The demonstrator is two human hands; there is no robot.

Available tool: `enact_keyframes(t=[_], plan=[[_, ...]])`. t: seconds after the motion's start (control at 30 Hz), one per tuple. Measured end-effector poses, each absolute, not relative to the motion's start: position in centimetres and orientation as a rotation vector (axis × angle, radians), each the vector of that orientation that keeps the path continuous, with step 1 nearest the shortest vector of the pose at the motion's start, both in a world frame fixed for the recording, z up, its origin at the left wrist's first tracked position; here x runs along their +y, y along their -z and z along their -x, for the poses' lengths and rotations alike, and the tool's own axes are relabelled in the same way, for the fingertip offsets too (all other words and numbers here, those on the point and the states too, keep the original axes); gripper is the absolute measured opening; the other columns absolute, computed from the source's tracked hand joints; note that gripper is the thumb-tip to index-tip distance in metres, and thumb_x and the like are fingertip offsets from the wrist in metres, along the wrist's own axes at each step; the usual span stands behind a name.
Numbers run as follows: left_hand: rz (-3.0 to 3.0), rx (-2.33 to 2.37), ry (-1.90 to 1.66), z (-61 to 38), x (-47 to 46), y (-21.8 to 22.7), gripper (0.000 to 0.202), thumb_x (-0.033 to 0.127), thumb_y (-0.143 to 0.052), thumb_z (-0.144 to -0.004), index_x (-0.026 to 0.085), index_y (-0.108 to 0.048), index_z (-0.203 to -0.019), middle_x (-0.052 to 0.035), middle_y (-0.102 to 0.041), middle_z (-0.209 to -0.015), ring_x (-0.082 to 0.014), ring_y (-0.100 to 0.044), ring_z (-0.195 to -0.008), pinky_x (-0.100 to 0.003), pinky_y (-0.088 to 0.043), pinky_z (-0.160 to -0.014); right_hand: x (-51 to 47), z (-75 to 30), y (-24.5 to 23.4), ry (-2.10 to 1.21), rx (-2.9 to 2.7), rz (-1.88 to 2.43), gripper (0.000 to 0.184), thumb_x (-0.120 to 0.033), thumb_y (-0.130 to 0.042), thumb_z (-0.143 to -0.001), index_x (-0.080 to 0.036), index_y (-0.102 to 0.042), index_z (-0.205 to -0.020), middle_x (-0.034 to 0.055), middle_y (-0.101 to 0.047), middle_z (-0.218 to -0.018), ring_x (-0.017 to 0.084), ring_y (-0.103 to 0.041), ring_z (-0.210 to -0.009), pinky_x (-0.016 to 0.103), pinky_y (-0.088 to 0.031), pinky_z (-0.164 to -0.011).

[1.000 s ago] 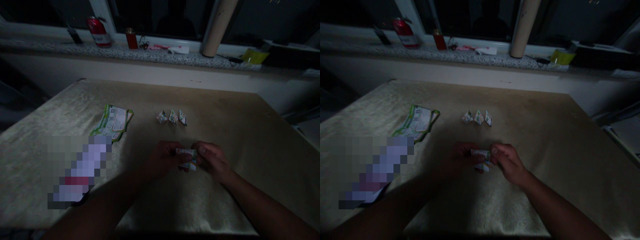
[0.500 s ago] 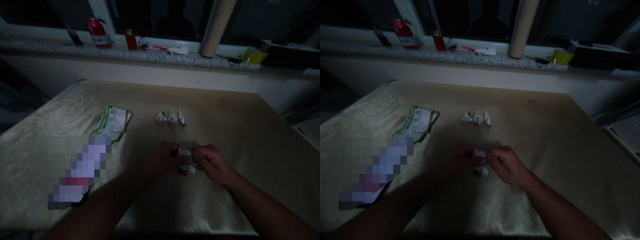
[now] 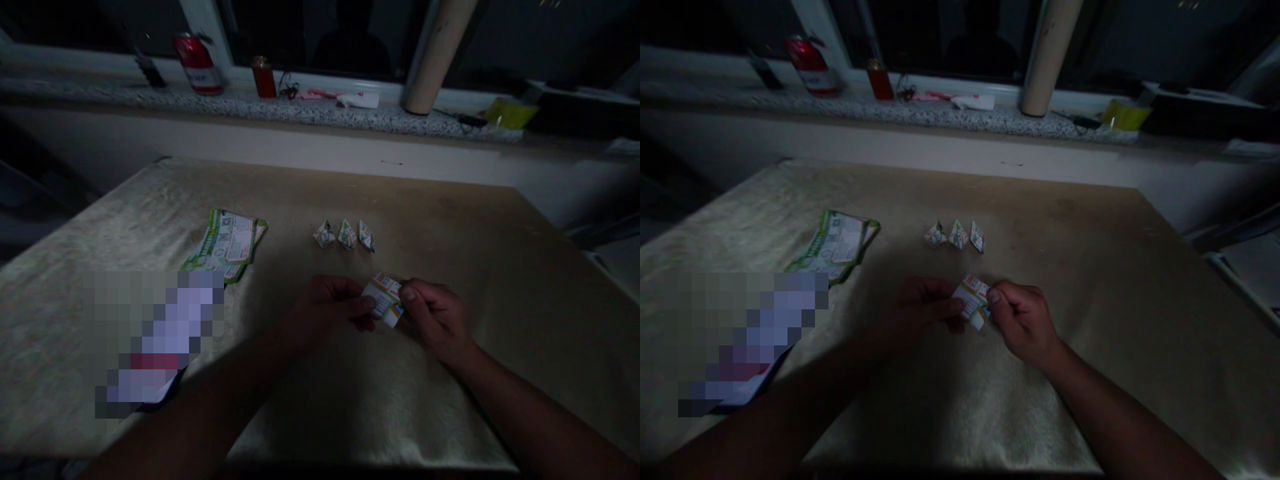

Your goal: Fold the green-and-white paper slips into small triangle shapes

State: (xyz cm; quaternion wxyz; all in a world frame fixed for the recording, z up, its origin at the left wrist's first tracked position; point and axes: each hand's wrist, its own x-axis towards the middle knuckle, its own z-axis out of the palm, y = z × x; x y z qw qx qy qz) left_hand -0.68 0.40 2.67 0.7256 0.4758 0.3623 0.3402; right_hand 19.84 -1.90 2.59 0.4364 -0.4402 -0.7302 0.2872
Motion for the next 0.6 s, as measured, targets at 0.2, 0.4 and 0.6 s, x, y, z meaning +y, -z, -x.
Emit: enact_keyframes(t=[0.2, 0.4, 0.6], plan=[[-1.077, 0.796, -0.735, 1.09, 0.5, -3.22, 0.024, 0.034, -0.08, -0.075, 0.011, -0.074, -0.073, -0.004, -0.073, -0.065, -0.0113, -0.066, -0.057, -0.021, -0.052, -0.06, -1.77, -19.82, -2.78, -0.72, -1.853, 1.082, 0.041, -0.037, -0.044, -0.101, -0.02, -0.045, -0.064, -0.0041, -0.038, -0.053, 0.01, -0.038, -0.046, 0.024, -0.03, -0.047], [-1.041, 0.802, -0.715, 1.16, 0.5, -3.28, 0.025, 0.035, -0.082, -0.074, 0.011, -0.074, -0.075, -0.0054, -0.075, -0.068, -0.0129, -0.069, -0.06, -0.022, -0.054, -0.061, -1.7, -19.81, -2.6, -0.746, -1.831, 1.084, 0.041, -0.038, -0.042, -0.102, -0.021, -0.044, -0.065, -0.0039, -0.039, -0.054, 0.01, -0.038, -0.047, 0.024, -0.031, -0.047], [-1.123, 0.774, -0.679, 1.13, 0.2, -3.22, 0.029, 0.04, -0.077, -0.079, 0.01, -0.077, -0.079, -0.0066, -0.075, -0.068, -0.0134, -0.069, -0.06, -0.023, -0.055, -0.061, -1.75, -19.71, -2.75, -0.734, -1.865, 1.032, 0.038, -0.031, -0.044, -0.101, -0.02, -0.043, -0.065, -0.005, -0.038, -0.053, 0.009, -0.038, -0.046, 0.021, -0.03, -0.045]])
